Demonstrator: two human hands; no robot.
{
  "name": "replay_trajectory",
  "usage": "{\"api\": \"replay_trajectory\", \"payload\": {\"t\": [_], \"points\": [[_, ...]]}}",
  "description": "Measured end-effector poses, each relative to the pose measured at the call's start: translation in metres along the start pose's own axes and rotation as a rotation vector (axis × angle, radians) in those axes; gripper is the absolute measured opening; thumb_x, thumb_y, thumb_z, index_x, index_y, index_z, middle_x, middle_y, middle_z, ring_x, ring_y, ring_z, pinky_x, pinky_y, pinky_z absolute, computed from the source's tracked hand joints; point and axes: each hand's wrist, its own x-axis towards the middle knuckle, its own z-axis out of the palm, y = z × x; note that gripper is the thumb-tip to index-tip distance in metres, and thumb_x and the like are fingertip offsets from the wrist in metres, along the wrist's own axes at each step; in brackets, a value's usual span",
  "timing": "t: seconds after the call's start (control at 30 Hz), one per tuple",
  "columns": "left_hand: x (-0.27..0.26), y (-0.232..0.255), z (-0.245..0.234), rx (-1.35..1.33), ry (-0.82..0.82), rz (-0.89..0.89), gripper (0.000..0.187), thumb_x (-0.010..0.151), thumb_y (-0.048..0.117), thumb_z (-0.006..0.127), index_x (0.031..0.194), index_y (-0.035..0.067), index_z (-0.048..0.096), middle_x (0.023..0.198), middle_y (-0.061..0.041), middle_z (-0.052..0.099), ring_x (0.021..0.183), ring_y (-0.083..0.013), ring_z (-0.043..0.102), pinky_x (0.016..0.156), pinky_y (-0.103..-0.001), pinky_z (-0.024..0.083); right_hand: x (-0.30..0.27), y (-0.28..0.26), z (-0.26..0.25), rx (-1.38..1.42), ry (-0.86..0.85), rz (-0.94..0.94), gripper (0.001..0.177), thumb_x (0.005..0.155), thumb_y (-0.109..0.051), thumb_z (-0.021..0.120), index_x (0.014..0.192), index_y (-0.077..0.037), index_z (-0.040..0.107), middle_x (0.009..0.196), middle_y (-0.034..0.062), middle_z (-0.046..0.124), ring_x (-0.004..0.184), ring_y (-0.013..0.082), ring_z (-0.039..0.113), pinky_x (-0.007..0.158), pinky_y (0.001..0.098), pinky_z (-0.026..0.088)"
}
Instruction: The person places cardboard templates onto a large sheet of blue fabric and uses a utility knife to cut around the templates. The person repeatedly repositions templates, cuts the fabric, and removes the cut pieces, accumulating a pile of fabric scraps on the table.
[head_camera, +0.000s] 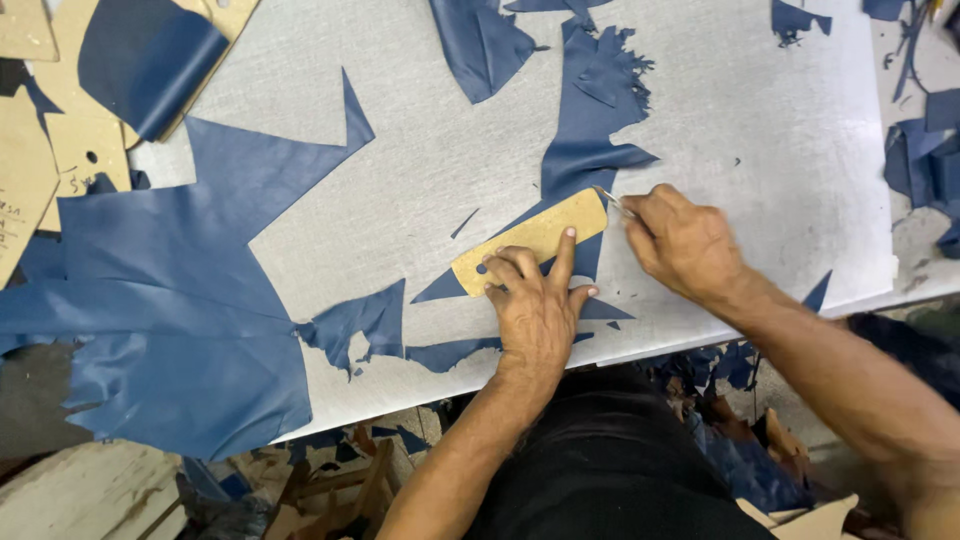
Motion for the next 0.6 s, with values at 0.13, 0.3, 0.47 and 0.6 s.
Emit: {"api": "replay_trajectory", "payload": {"t": [0.13, 0.3, 0.47, 0.6], "points": [[0.011, -0.005, -0.006, 0.05, -0.059, 0.036, 0.075, 0.091, 0.074, 0.041, 0.155, 0.035, 0.037, 0.121, -0.033, 0.053, 0.109, -0.0469, 0.056, 0.073, -0.044, 0.064, 0.005, -0.033, 0.009, 0.229, 0.206, 0.152, 0.02, 0.092, -0.008, 0.068, 0.109, 0.001, 0.072, 0.095, 0.0181, 0.068, 0.071, 0.0338, 0.068, 0.065, 0.0439, 0.056], [0.012, -0.009, -0.001, 0.079, -0.15, 0.136, 0.07, 0.095, 0.068, 0.04, 0.157, 0.036, 0.036, 0.12, -0.034, 0.052, 0.105, -0.0441, 0.057, 0.067, -0.041, 0.064, -0.002, -0.05, 0.01, 0.143, 0.245, 0.177, 0.017, 0.092, -0.007, 0.068, 0.107, 0.001, 0.071, 0.096, 0.0183, 0.068, 0.077, 0.036, 0.068, 0.068, 0.0452, 0.056], [0.024, -0.032, -0.006, 0.065, -0.119, 0.241, 0.06, 0.1, 0.05, 0.048, 0.156, 0.032, 0.039, 0.115, -0.031, 0.057, 0.093, -0.0358, 0.062, 0.066, -0.035, 0.061, -0.04, -0.067, 0.003, 0.108, 0.16, 0.304, 0.018, 0.091, -0.006, 0.066, 0.106, 0.002, 0.071, 0.092, 0.0174, 0.068, 0.066, 0.0325, 0.068, 0.06, 0.0421, 0.057], [0.06, -0.075, -0.003, -0.17, -0.218, 0.518, 0.067, 0.095, 0.002, 0.06, 0.156, 0.024, 0.046, 0.108, -0.019, 0.064, 0.086, -0.0276, 0.069, 0.067, -0.034, 0.061, -0.06, -0.092, 0.009, 0.112, 0.186, 0.311, 0.021, 0.094, -0.007, 0.069, 0.112, 0.003, 0.071, 0.088, 0.0159, 0.067, 0.057, 0.0305, 0.064, 0.049, 0.0391, 0.054]]}}
